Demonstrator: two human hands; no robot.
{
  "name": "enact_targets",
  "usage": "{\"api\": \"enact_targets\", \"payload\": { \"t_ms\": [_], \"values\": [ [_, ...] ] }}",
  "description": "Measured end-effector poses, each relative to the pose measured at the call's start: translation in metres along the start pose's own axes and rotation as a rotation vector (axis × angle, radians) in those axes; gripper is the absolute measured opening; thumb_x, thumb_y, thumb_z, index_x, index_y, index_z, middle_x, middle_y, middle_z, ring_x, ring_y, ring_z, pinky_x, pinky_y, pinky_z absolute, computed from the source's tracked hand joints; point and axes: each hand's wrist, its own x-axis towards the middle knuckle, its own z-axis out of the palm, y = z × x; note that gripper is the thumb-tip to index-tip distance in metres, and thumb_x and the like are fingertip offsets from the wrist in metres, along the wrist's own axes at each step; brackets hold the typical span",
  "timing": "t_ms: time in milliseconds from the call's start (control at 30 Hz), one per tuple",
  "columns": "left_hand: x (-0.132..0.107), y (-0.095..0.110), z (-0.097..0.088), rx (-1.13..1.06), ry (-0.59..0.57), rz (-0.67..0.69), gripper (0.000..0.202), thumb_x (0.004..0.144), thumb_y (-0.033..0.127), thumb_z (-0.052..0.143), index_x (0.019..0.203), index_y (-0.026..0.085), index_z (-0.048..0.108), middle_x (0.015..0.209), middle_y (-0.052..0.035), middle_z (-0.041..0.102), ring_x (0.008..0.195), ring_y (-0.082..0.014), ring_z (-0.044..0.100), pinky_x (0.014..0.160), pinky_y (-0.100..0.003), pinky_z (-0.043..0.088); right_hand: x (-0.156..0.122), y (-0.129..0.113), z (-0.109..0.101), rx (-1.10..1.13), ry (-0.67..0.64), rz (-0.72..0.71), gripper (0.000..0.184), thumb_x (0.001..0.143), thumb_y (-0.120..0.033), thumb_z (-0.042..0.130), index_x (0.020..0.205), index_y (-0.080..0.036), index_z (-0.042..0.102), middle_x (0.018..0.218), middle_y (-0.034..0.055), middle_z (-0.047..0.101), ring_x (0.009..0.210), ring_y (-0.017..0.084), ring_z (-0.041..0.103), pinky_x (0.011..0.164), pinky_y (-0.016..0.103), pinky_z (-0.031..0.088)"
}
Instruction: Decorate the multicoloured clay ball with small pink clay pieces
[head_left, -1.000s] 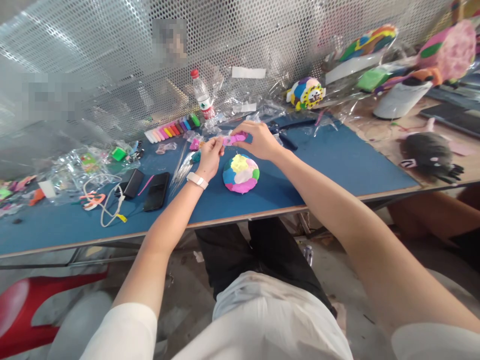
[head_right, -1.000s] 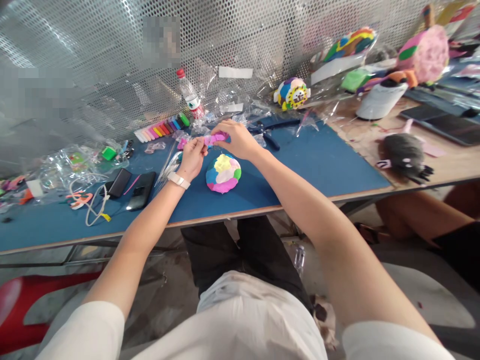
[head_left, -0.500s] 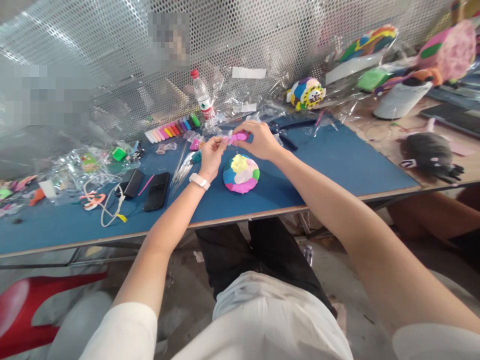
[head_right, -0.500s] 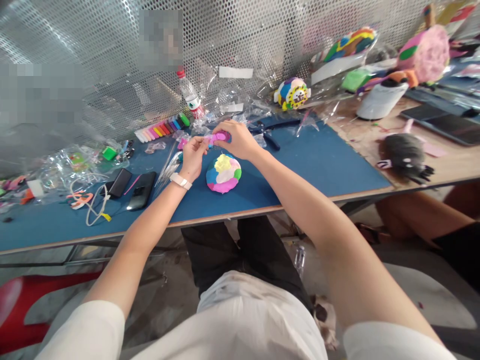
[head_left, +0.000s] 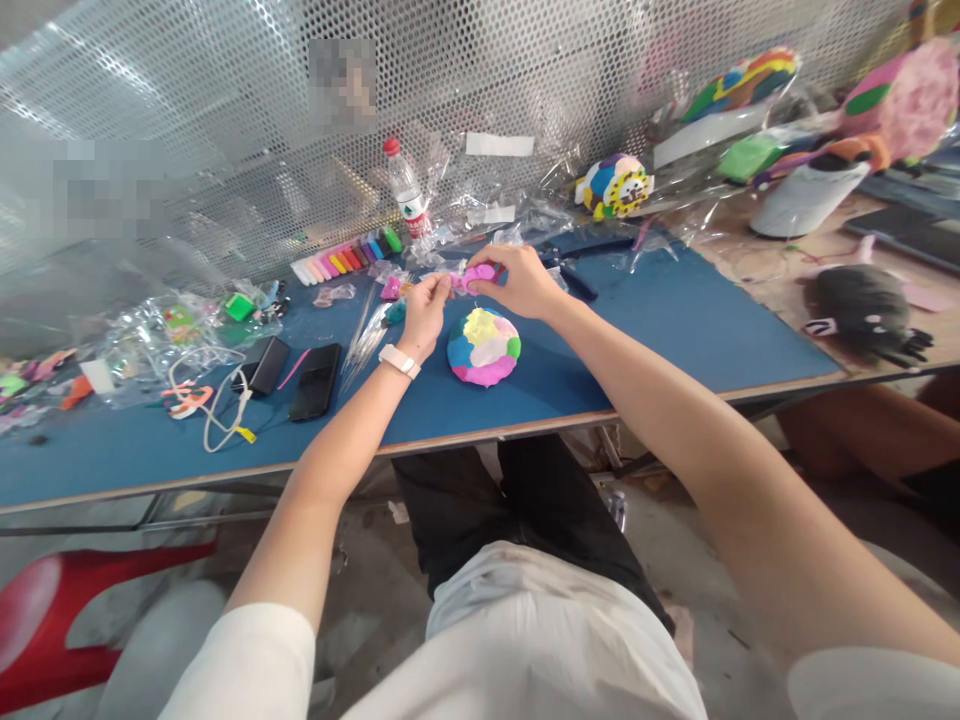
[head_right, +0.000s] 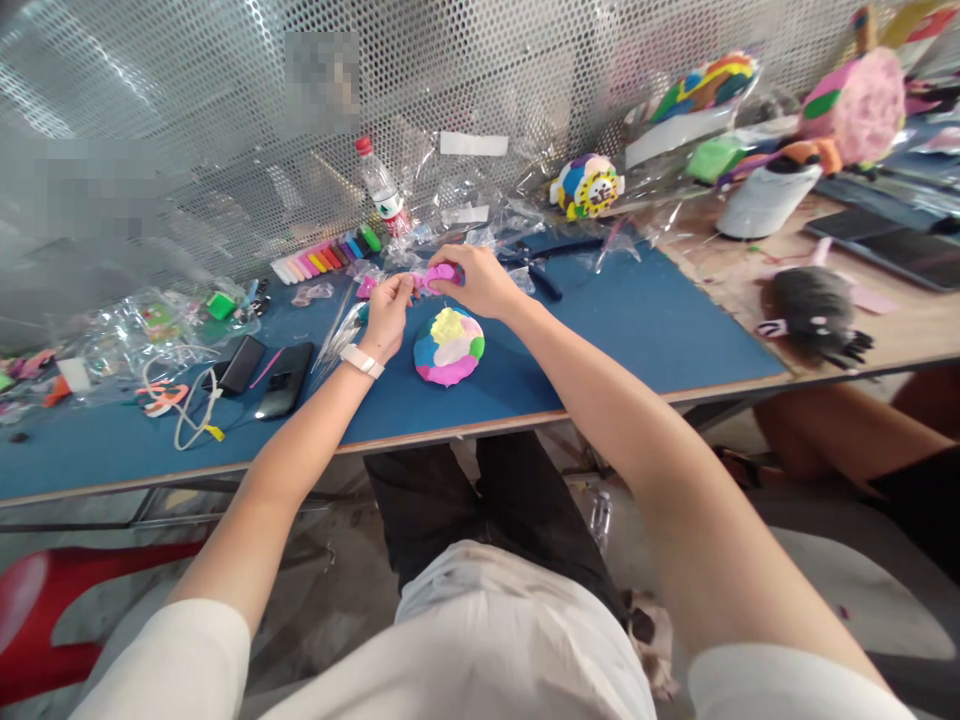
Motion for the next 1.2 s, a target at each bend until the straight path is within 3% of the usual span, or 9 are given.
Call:
{"api": "enact_targets", "payload": {
  "t_ms": [133,367,533,667,833,1000,1200],
  "values": [
    [-0.001,0.002,0.002,-0.006,0.01,-0.027,0.043,0.101,0.053,0.08,0.075,0.02,0.073,0.075,-0.0012,0.062,0.07,-0.0141,0.05,0.069,-0.028,0.04,0.0,-0.001,0.0,-0.015,-0.011,0.011,0.027,0.097,-0.045,0.076,0.113,-0.025,0.082,0.112,0.0081,0.082,0.103,0.031,0.072,0.1,0.049,0.056],
    [-0.003,0.0,0.003,0.023,0.026,0.019,0.049,0.097,0.066,0.08,0.079,0.021,0.072,0.075,0.0007,0.054,0.073,-0.015,0.048,0.07,-0.027,0.039,-0.002,0.008,0.004,-0.062,0.097,0.042,0.022,0.099,-0.046,0.076,0.111,-0.027,0.081,0.121,0.0121,0.071,0.112,0.034,0.067,0.108,0.058,0.057],
    [-0.001,-0.002,0.001,0.031,0.097,0.034,0.057,0.095,0.071,0.078,0.074,0.021,0.062,0.071,0.0023,0.046,0.069,-0.0144,0.039,0.067,-0.029,0.036,0.001,0.019,0.004,-0.026,0.26,0.111,0.029,0.102,-0.051,0.074,0.116,-0.026,0.078,0.113,0.0129,0.069,0.107,0.034,0.067,0.107,0.062,0.058],
    [0.0,-0.002,0.0,0.051,0.095,0.024,0.056,0.097,0.071,0.076,0.074,0.022,0.06,0.072,0.0023,0.045,0.069,-0.0151,0.039,0.068,-0.029,0.035,0.002,0.006,0.003,0.018,0.261,0.093,0.036,0.104,-0.056,0.07,0.127,-0.028,0.075,0.11,0.0114,0.072,0.106,0.034,0.069,0.103,0.058,0.06],
    [-0.004,0.004,0.006,0.027,0.015,0.052,0.054,0.096,0.071,0.076,0.076,0.022,0.064,0.075,0.001,0.047,0.073,-0.0164,0.041,0.071,-0.03,0.038,-0.001,-0.013,0.012,0.005,0.176,0.054,0.03,0.106,-0.051,0.068,0.125,-0.029,0.077,0.116,0.0113,0.074,0.11,0.034,0.068,0.103,0.058,0.06],
    [-0.012,0.012,0.016,-0.07,-0.046,-0.002,0.047,0.096,0.064,0.081,0.079,0.022,0.07,0.081,-0.0011,0.055,0.08,-0.0169,0.051,0.079,-0.029,0.045,-0.003,-0.009,0.018,-0.027,0.157,0.062,0.028,0.108,-0.047,0.066,0.127,-0.031,0.079,0.123,0.012,0.069,0.115,0.034,0.067,0.104,0.058,0.059],
    [-0.016,0.018,0.013,-0.043,-0.166,0.018,0.047,0.096,0.069,0.079,0.088,0.023,0.074,0.09,-0.0044,0.061,0.097,-0.0217,0.063,0.1,-0.036,0.053,-0.001,-0.011,0.012,-0.022,0.156,0.081,0.022,0.108,-0.043,0.066,0.117,-0.03,0.081,0.118,0.0107,0.069,0.109,0.03,0.068,0.104,0.053,0.061]
  ]
}}
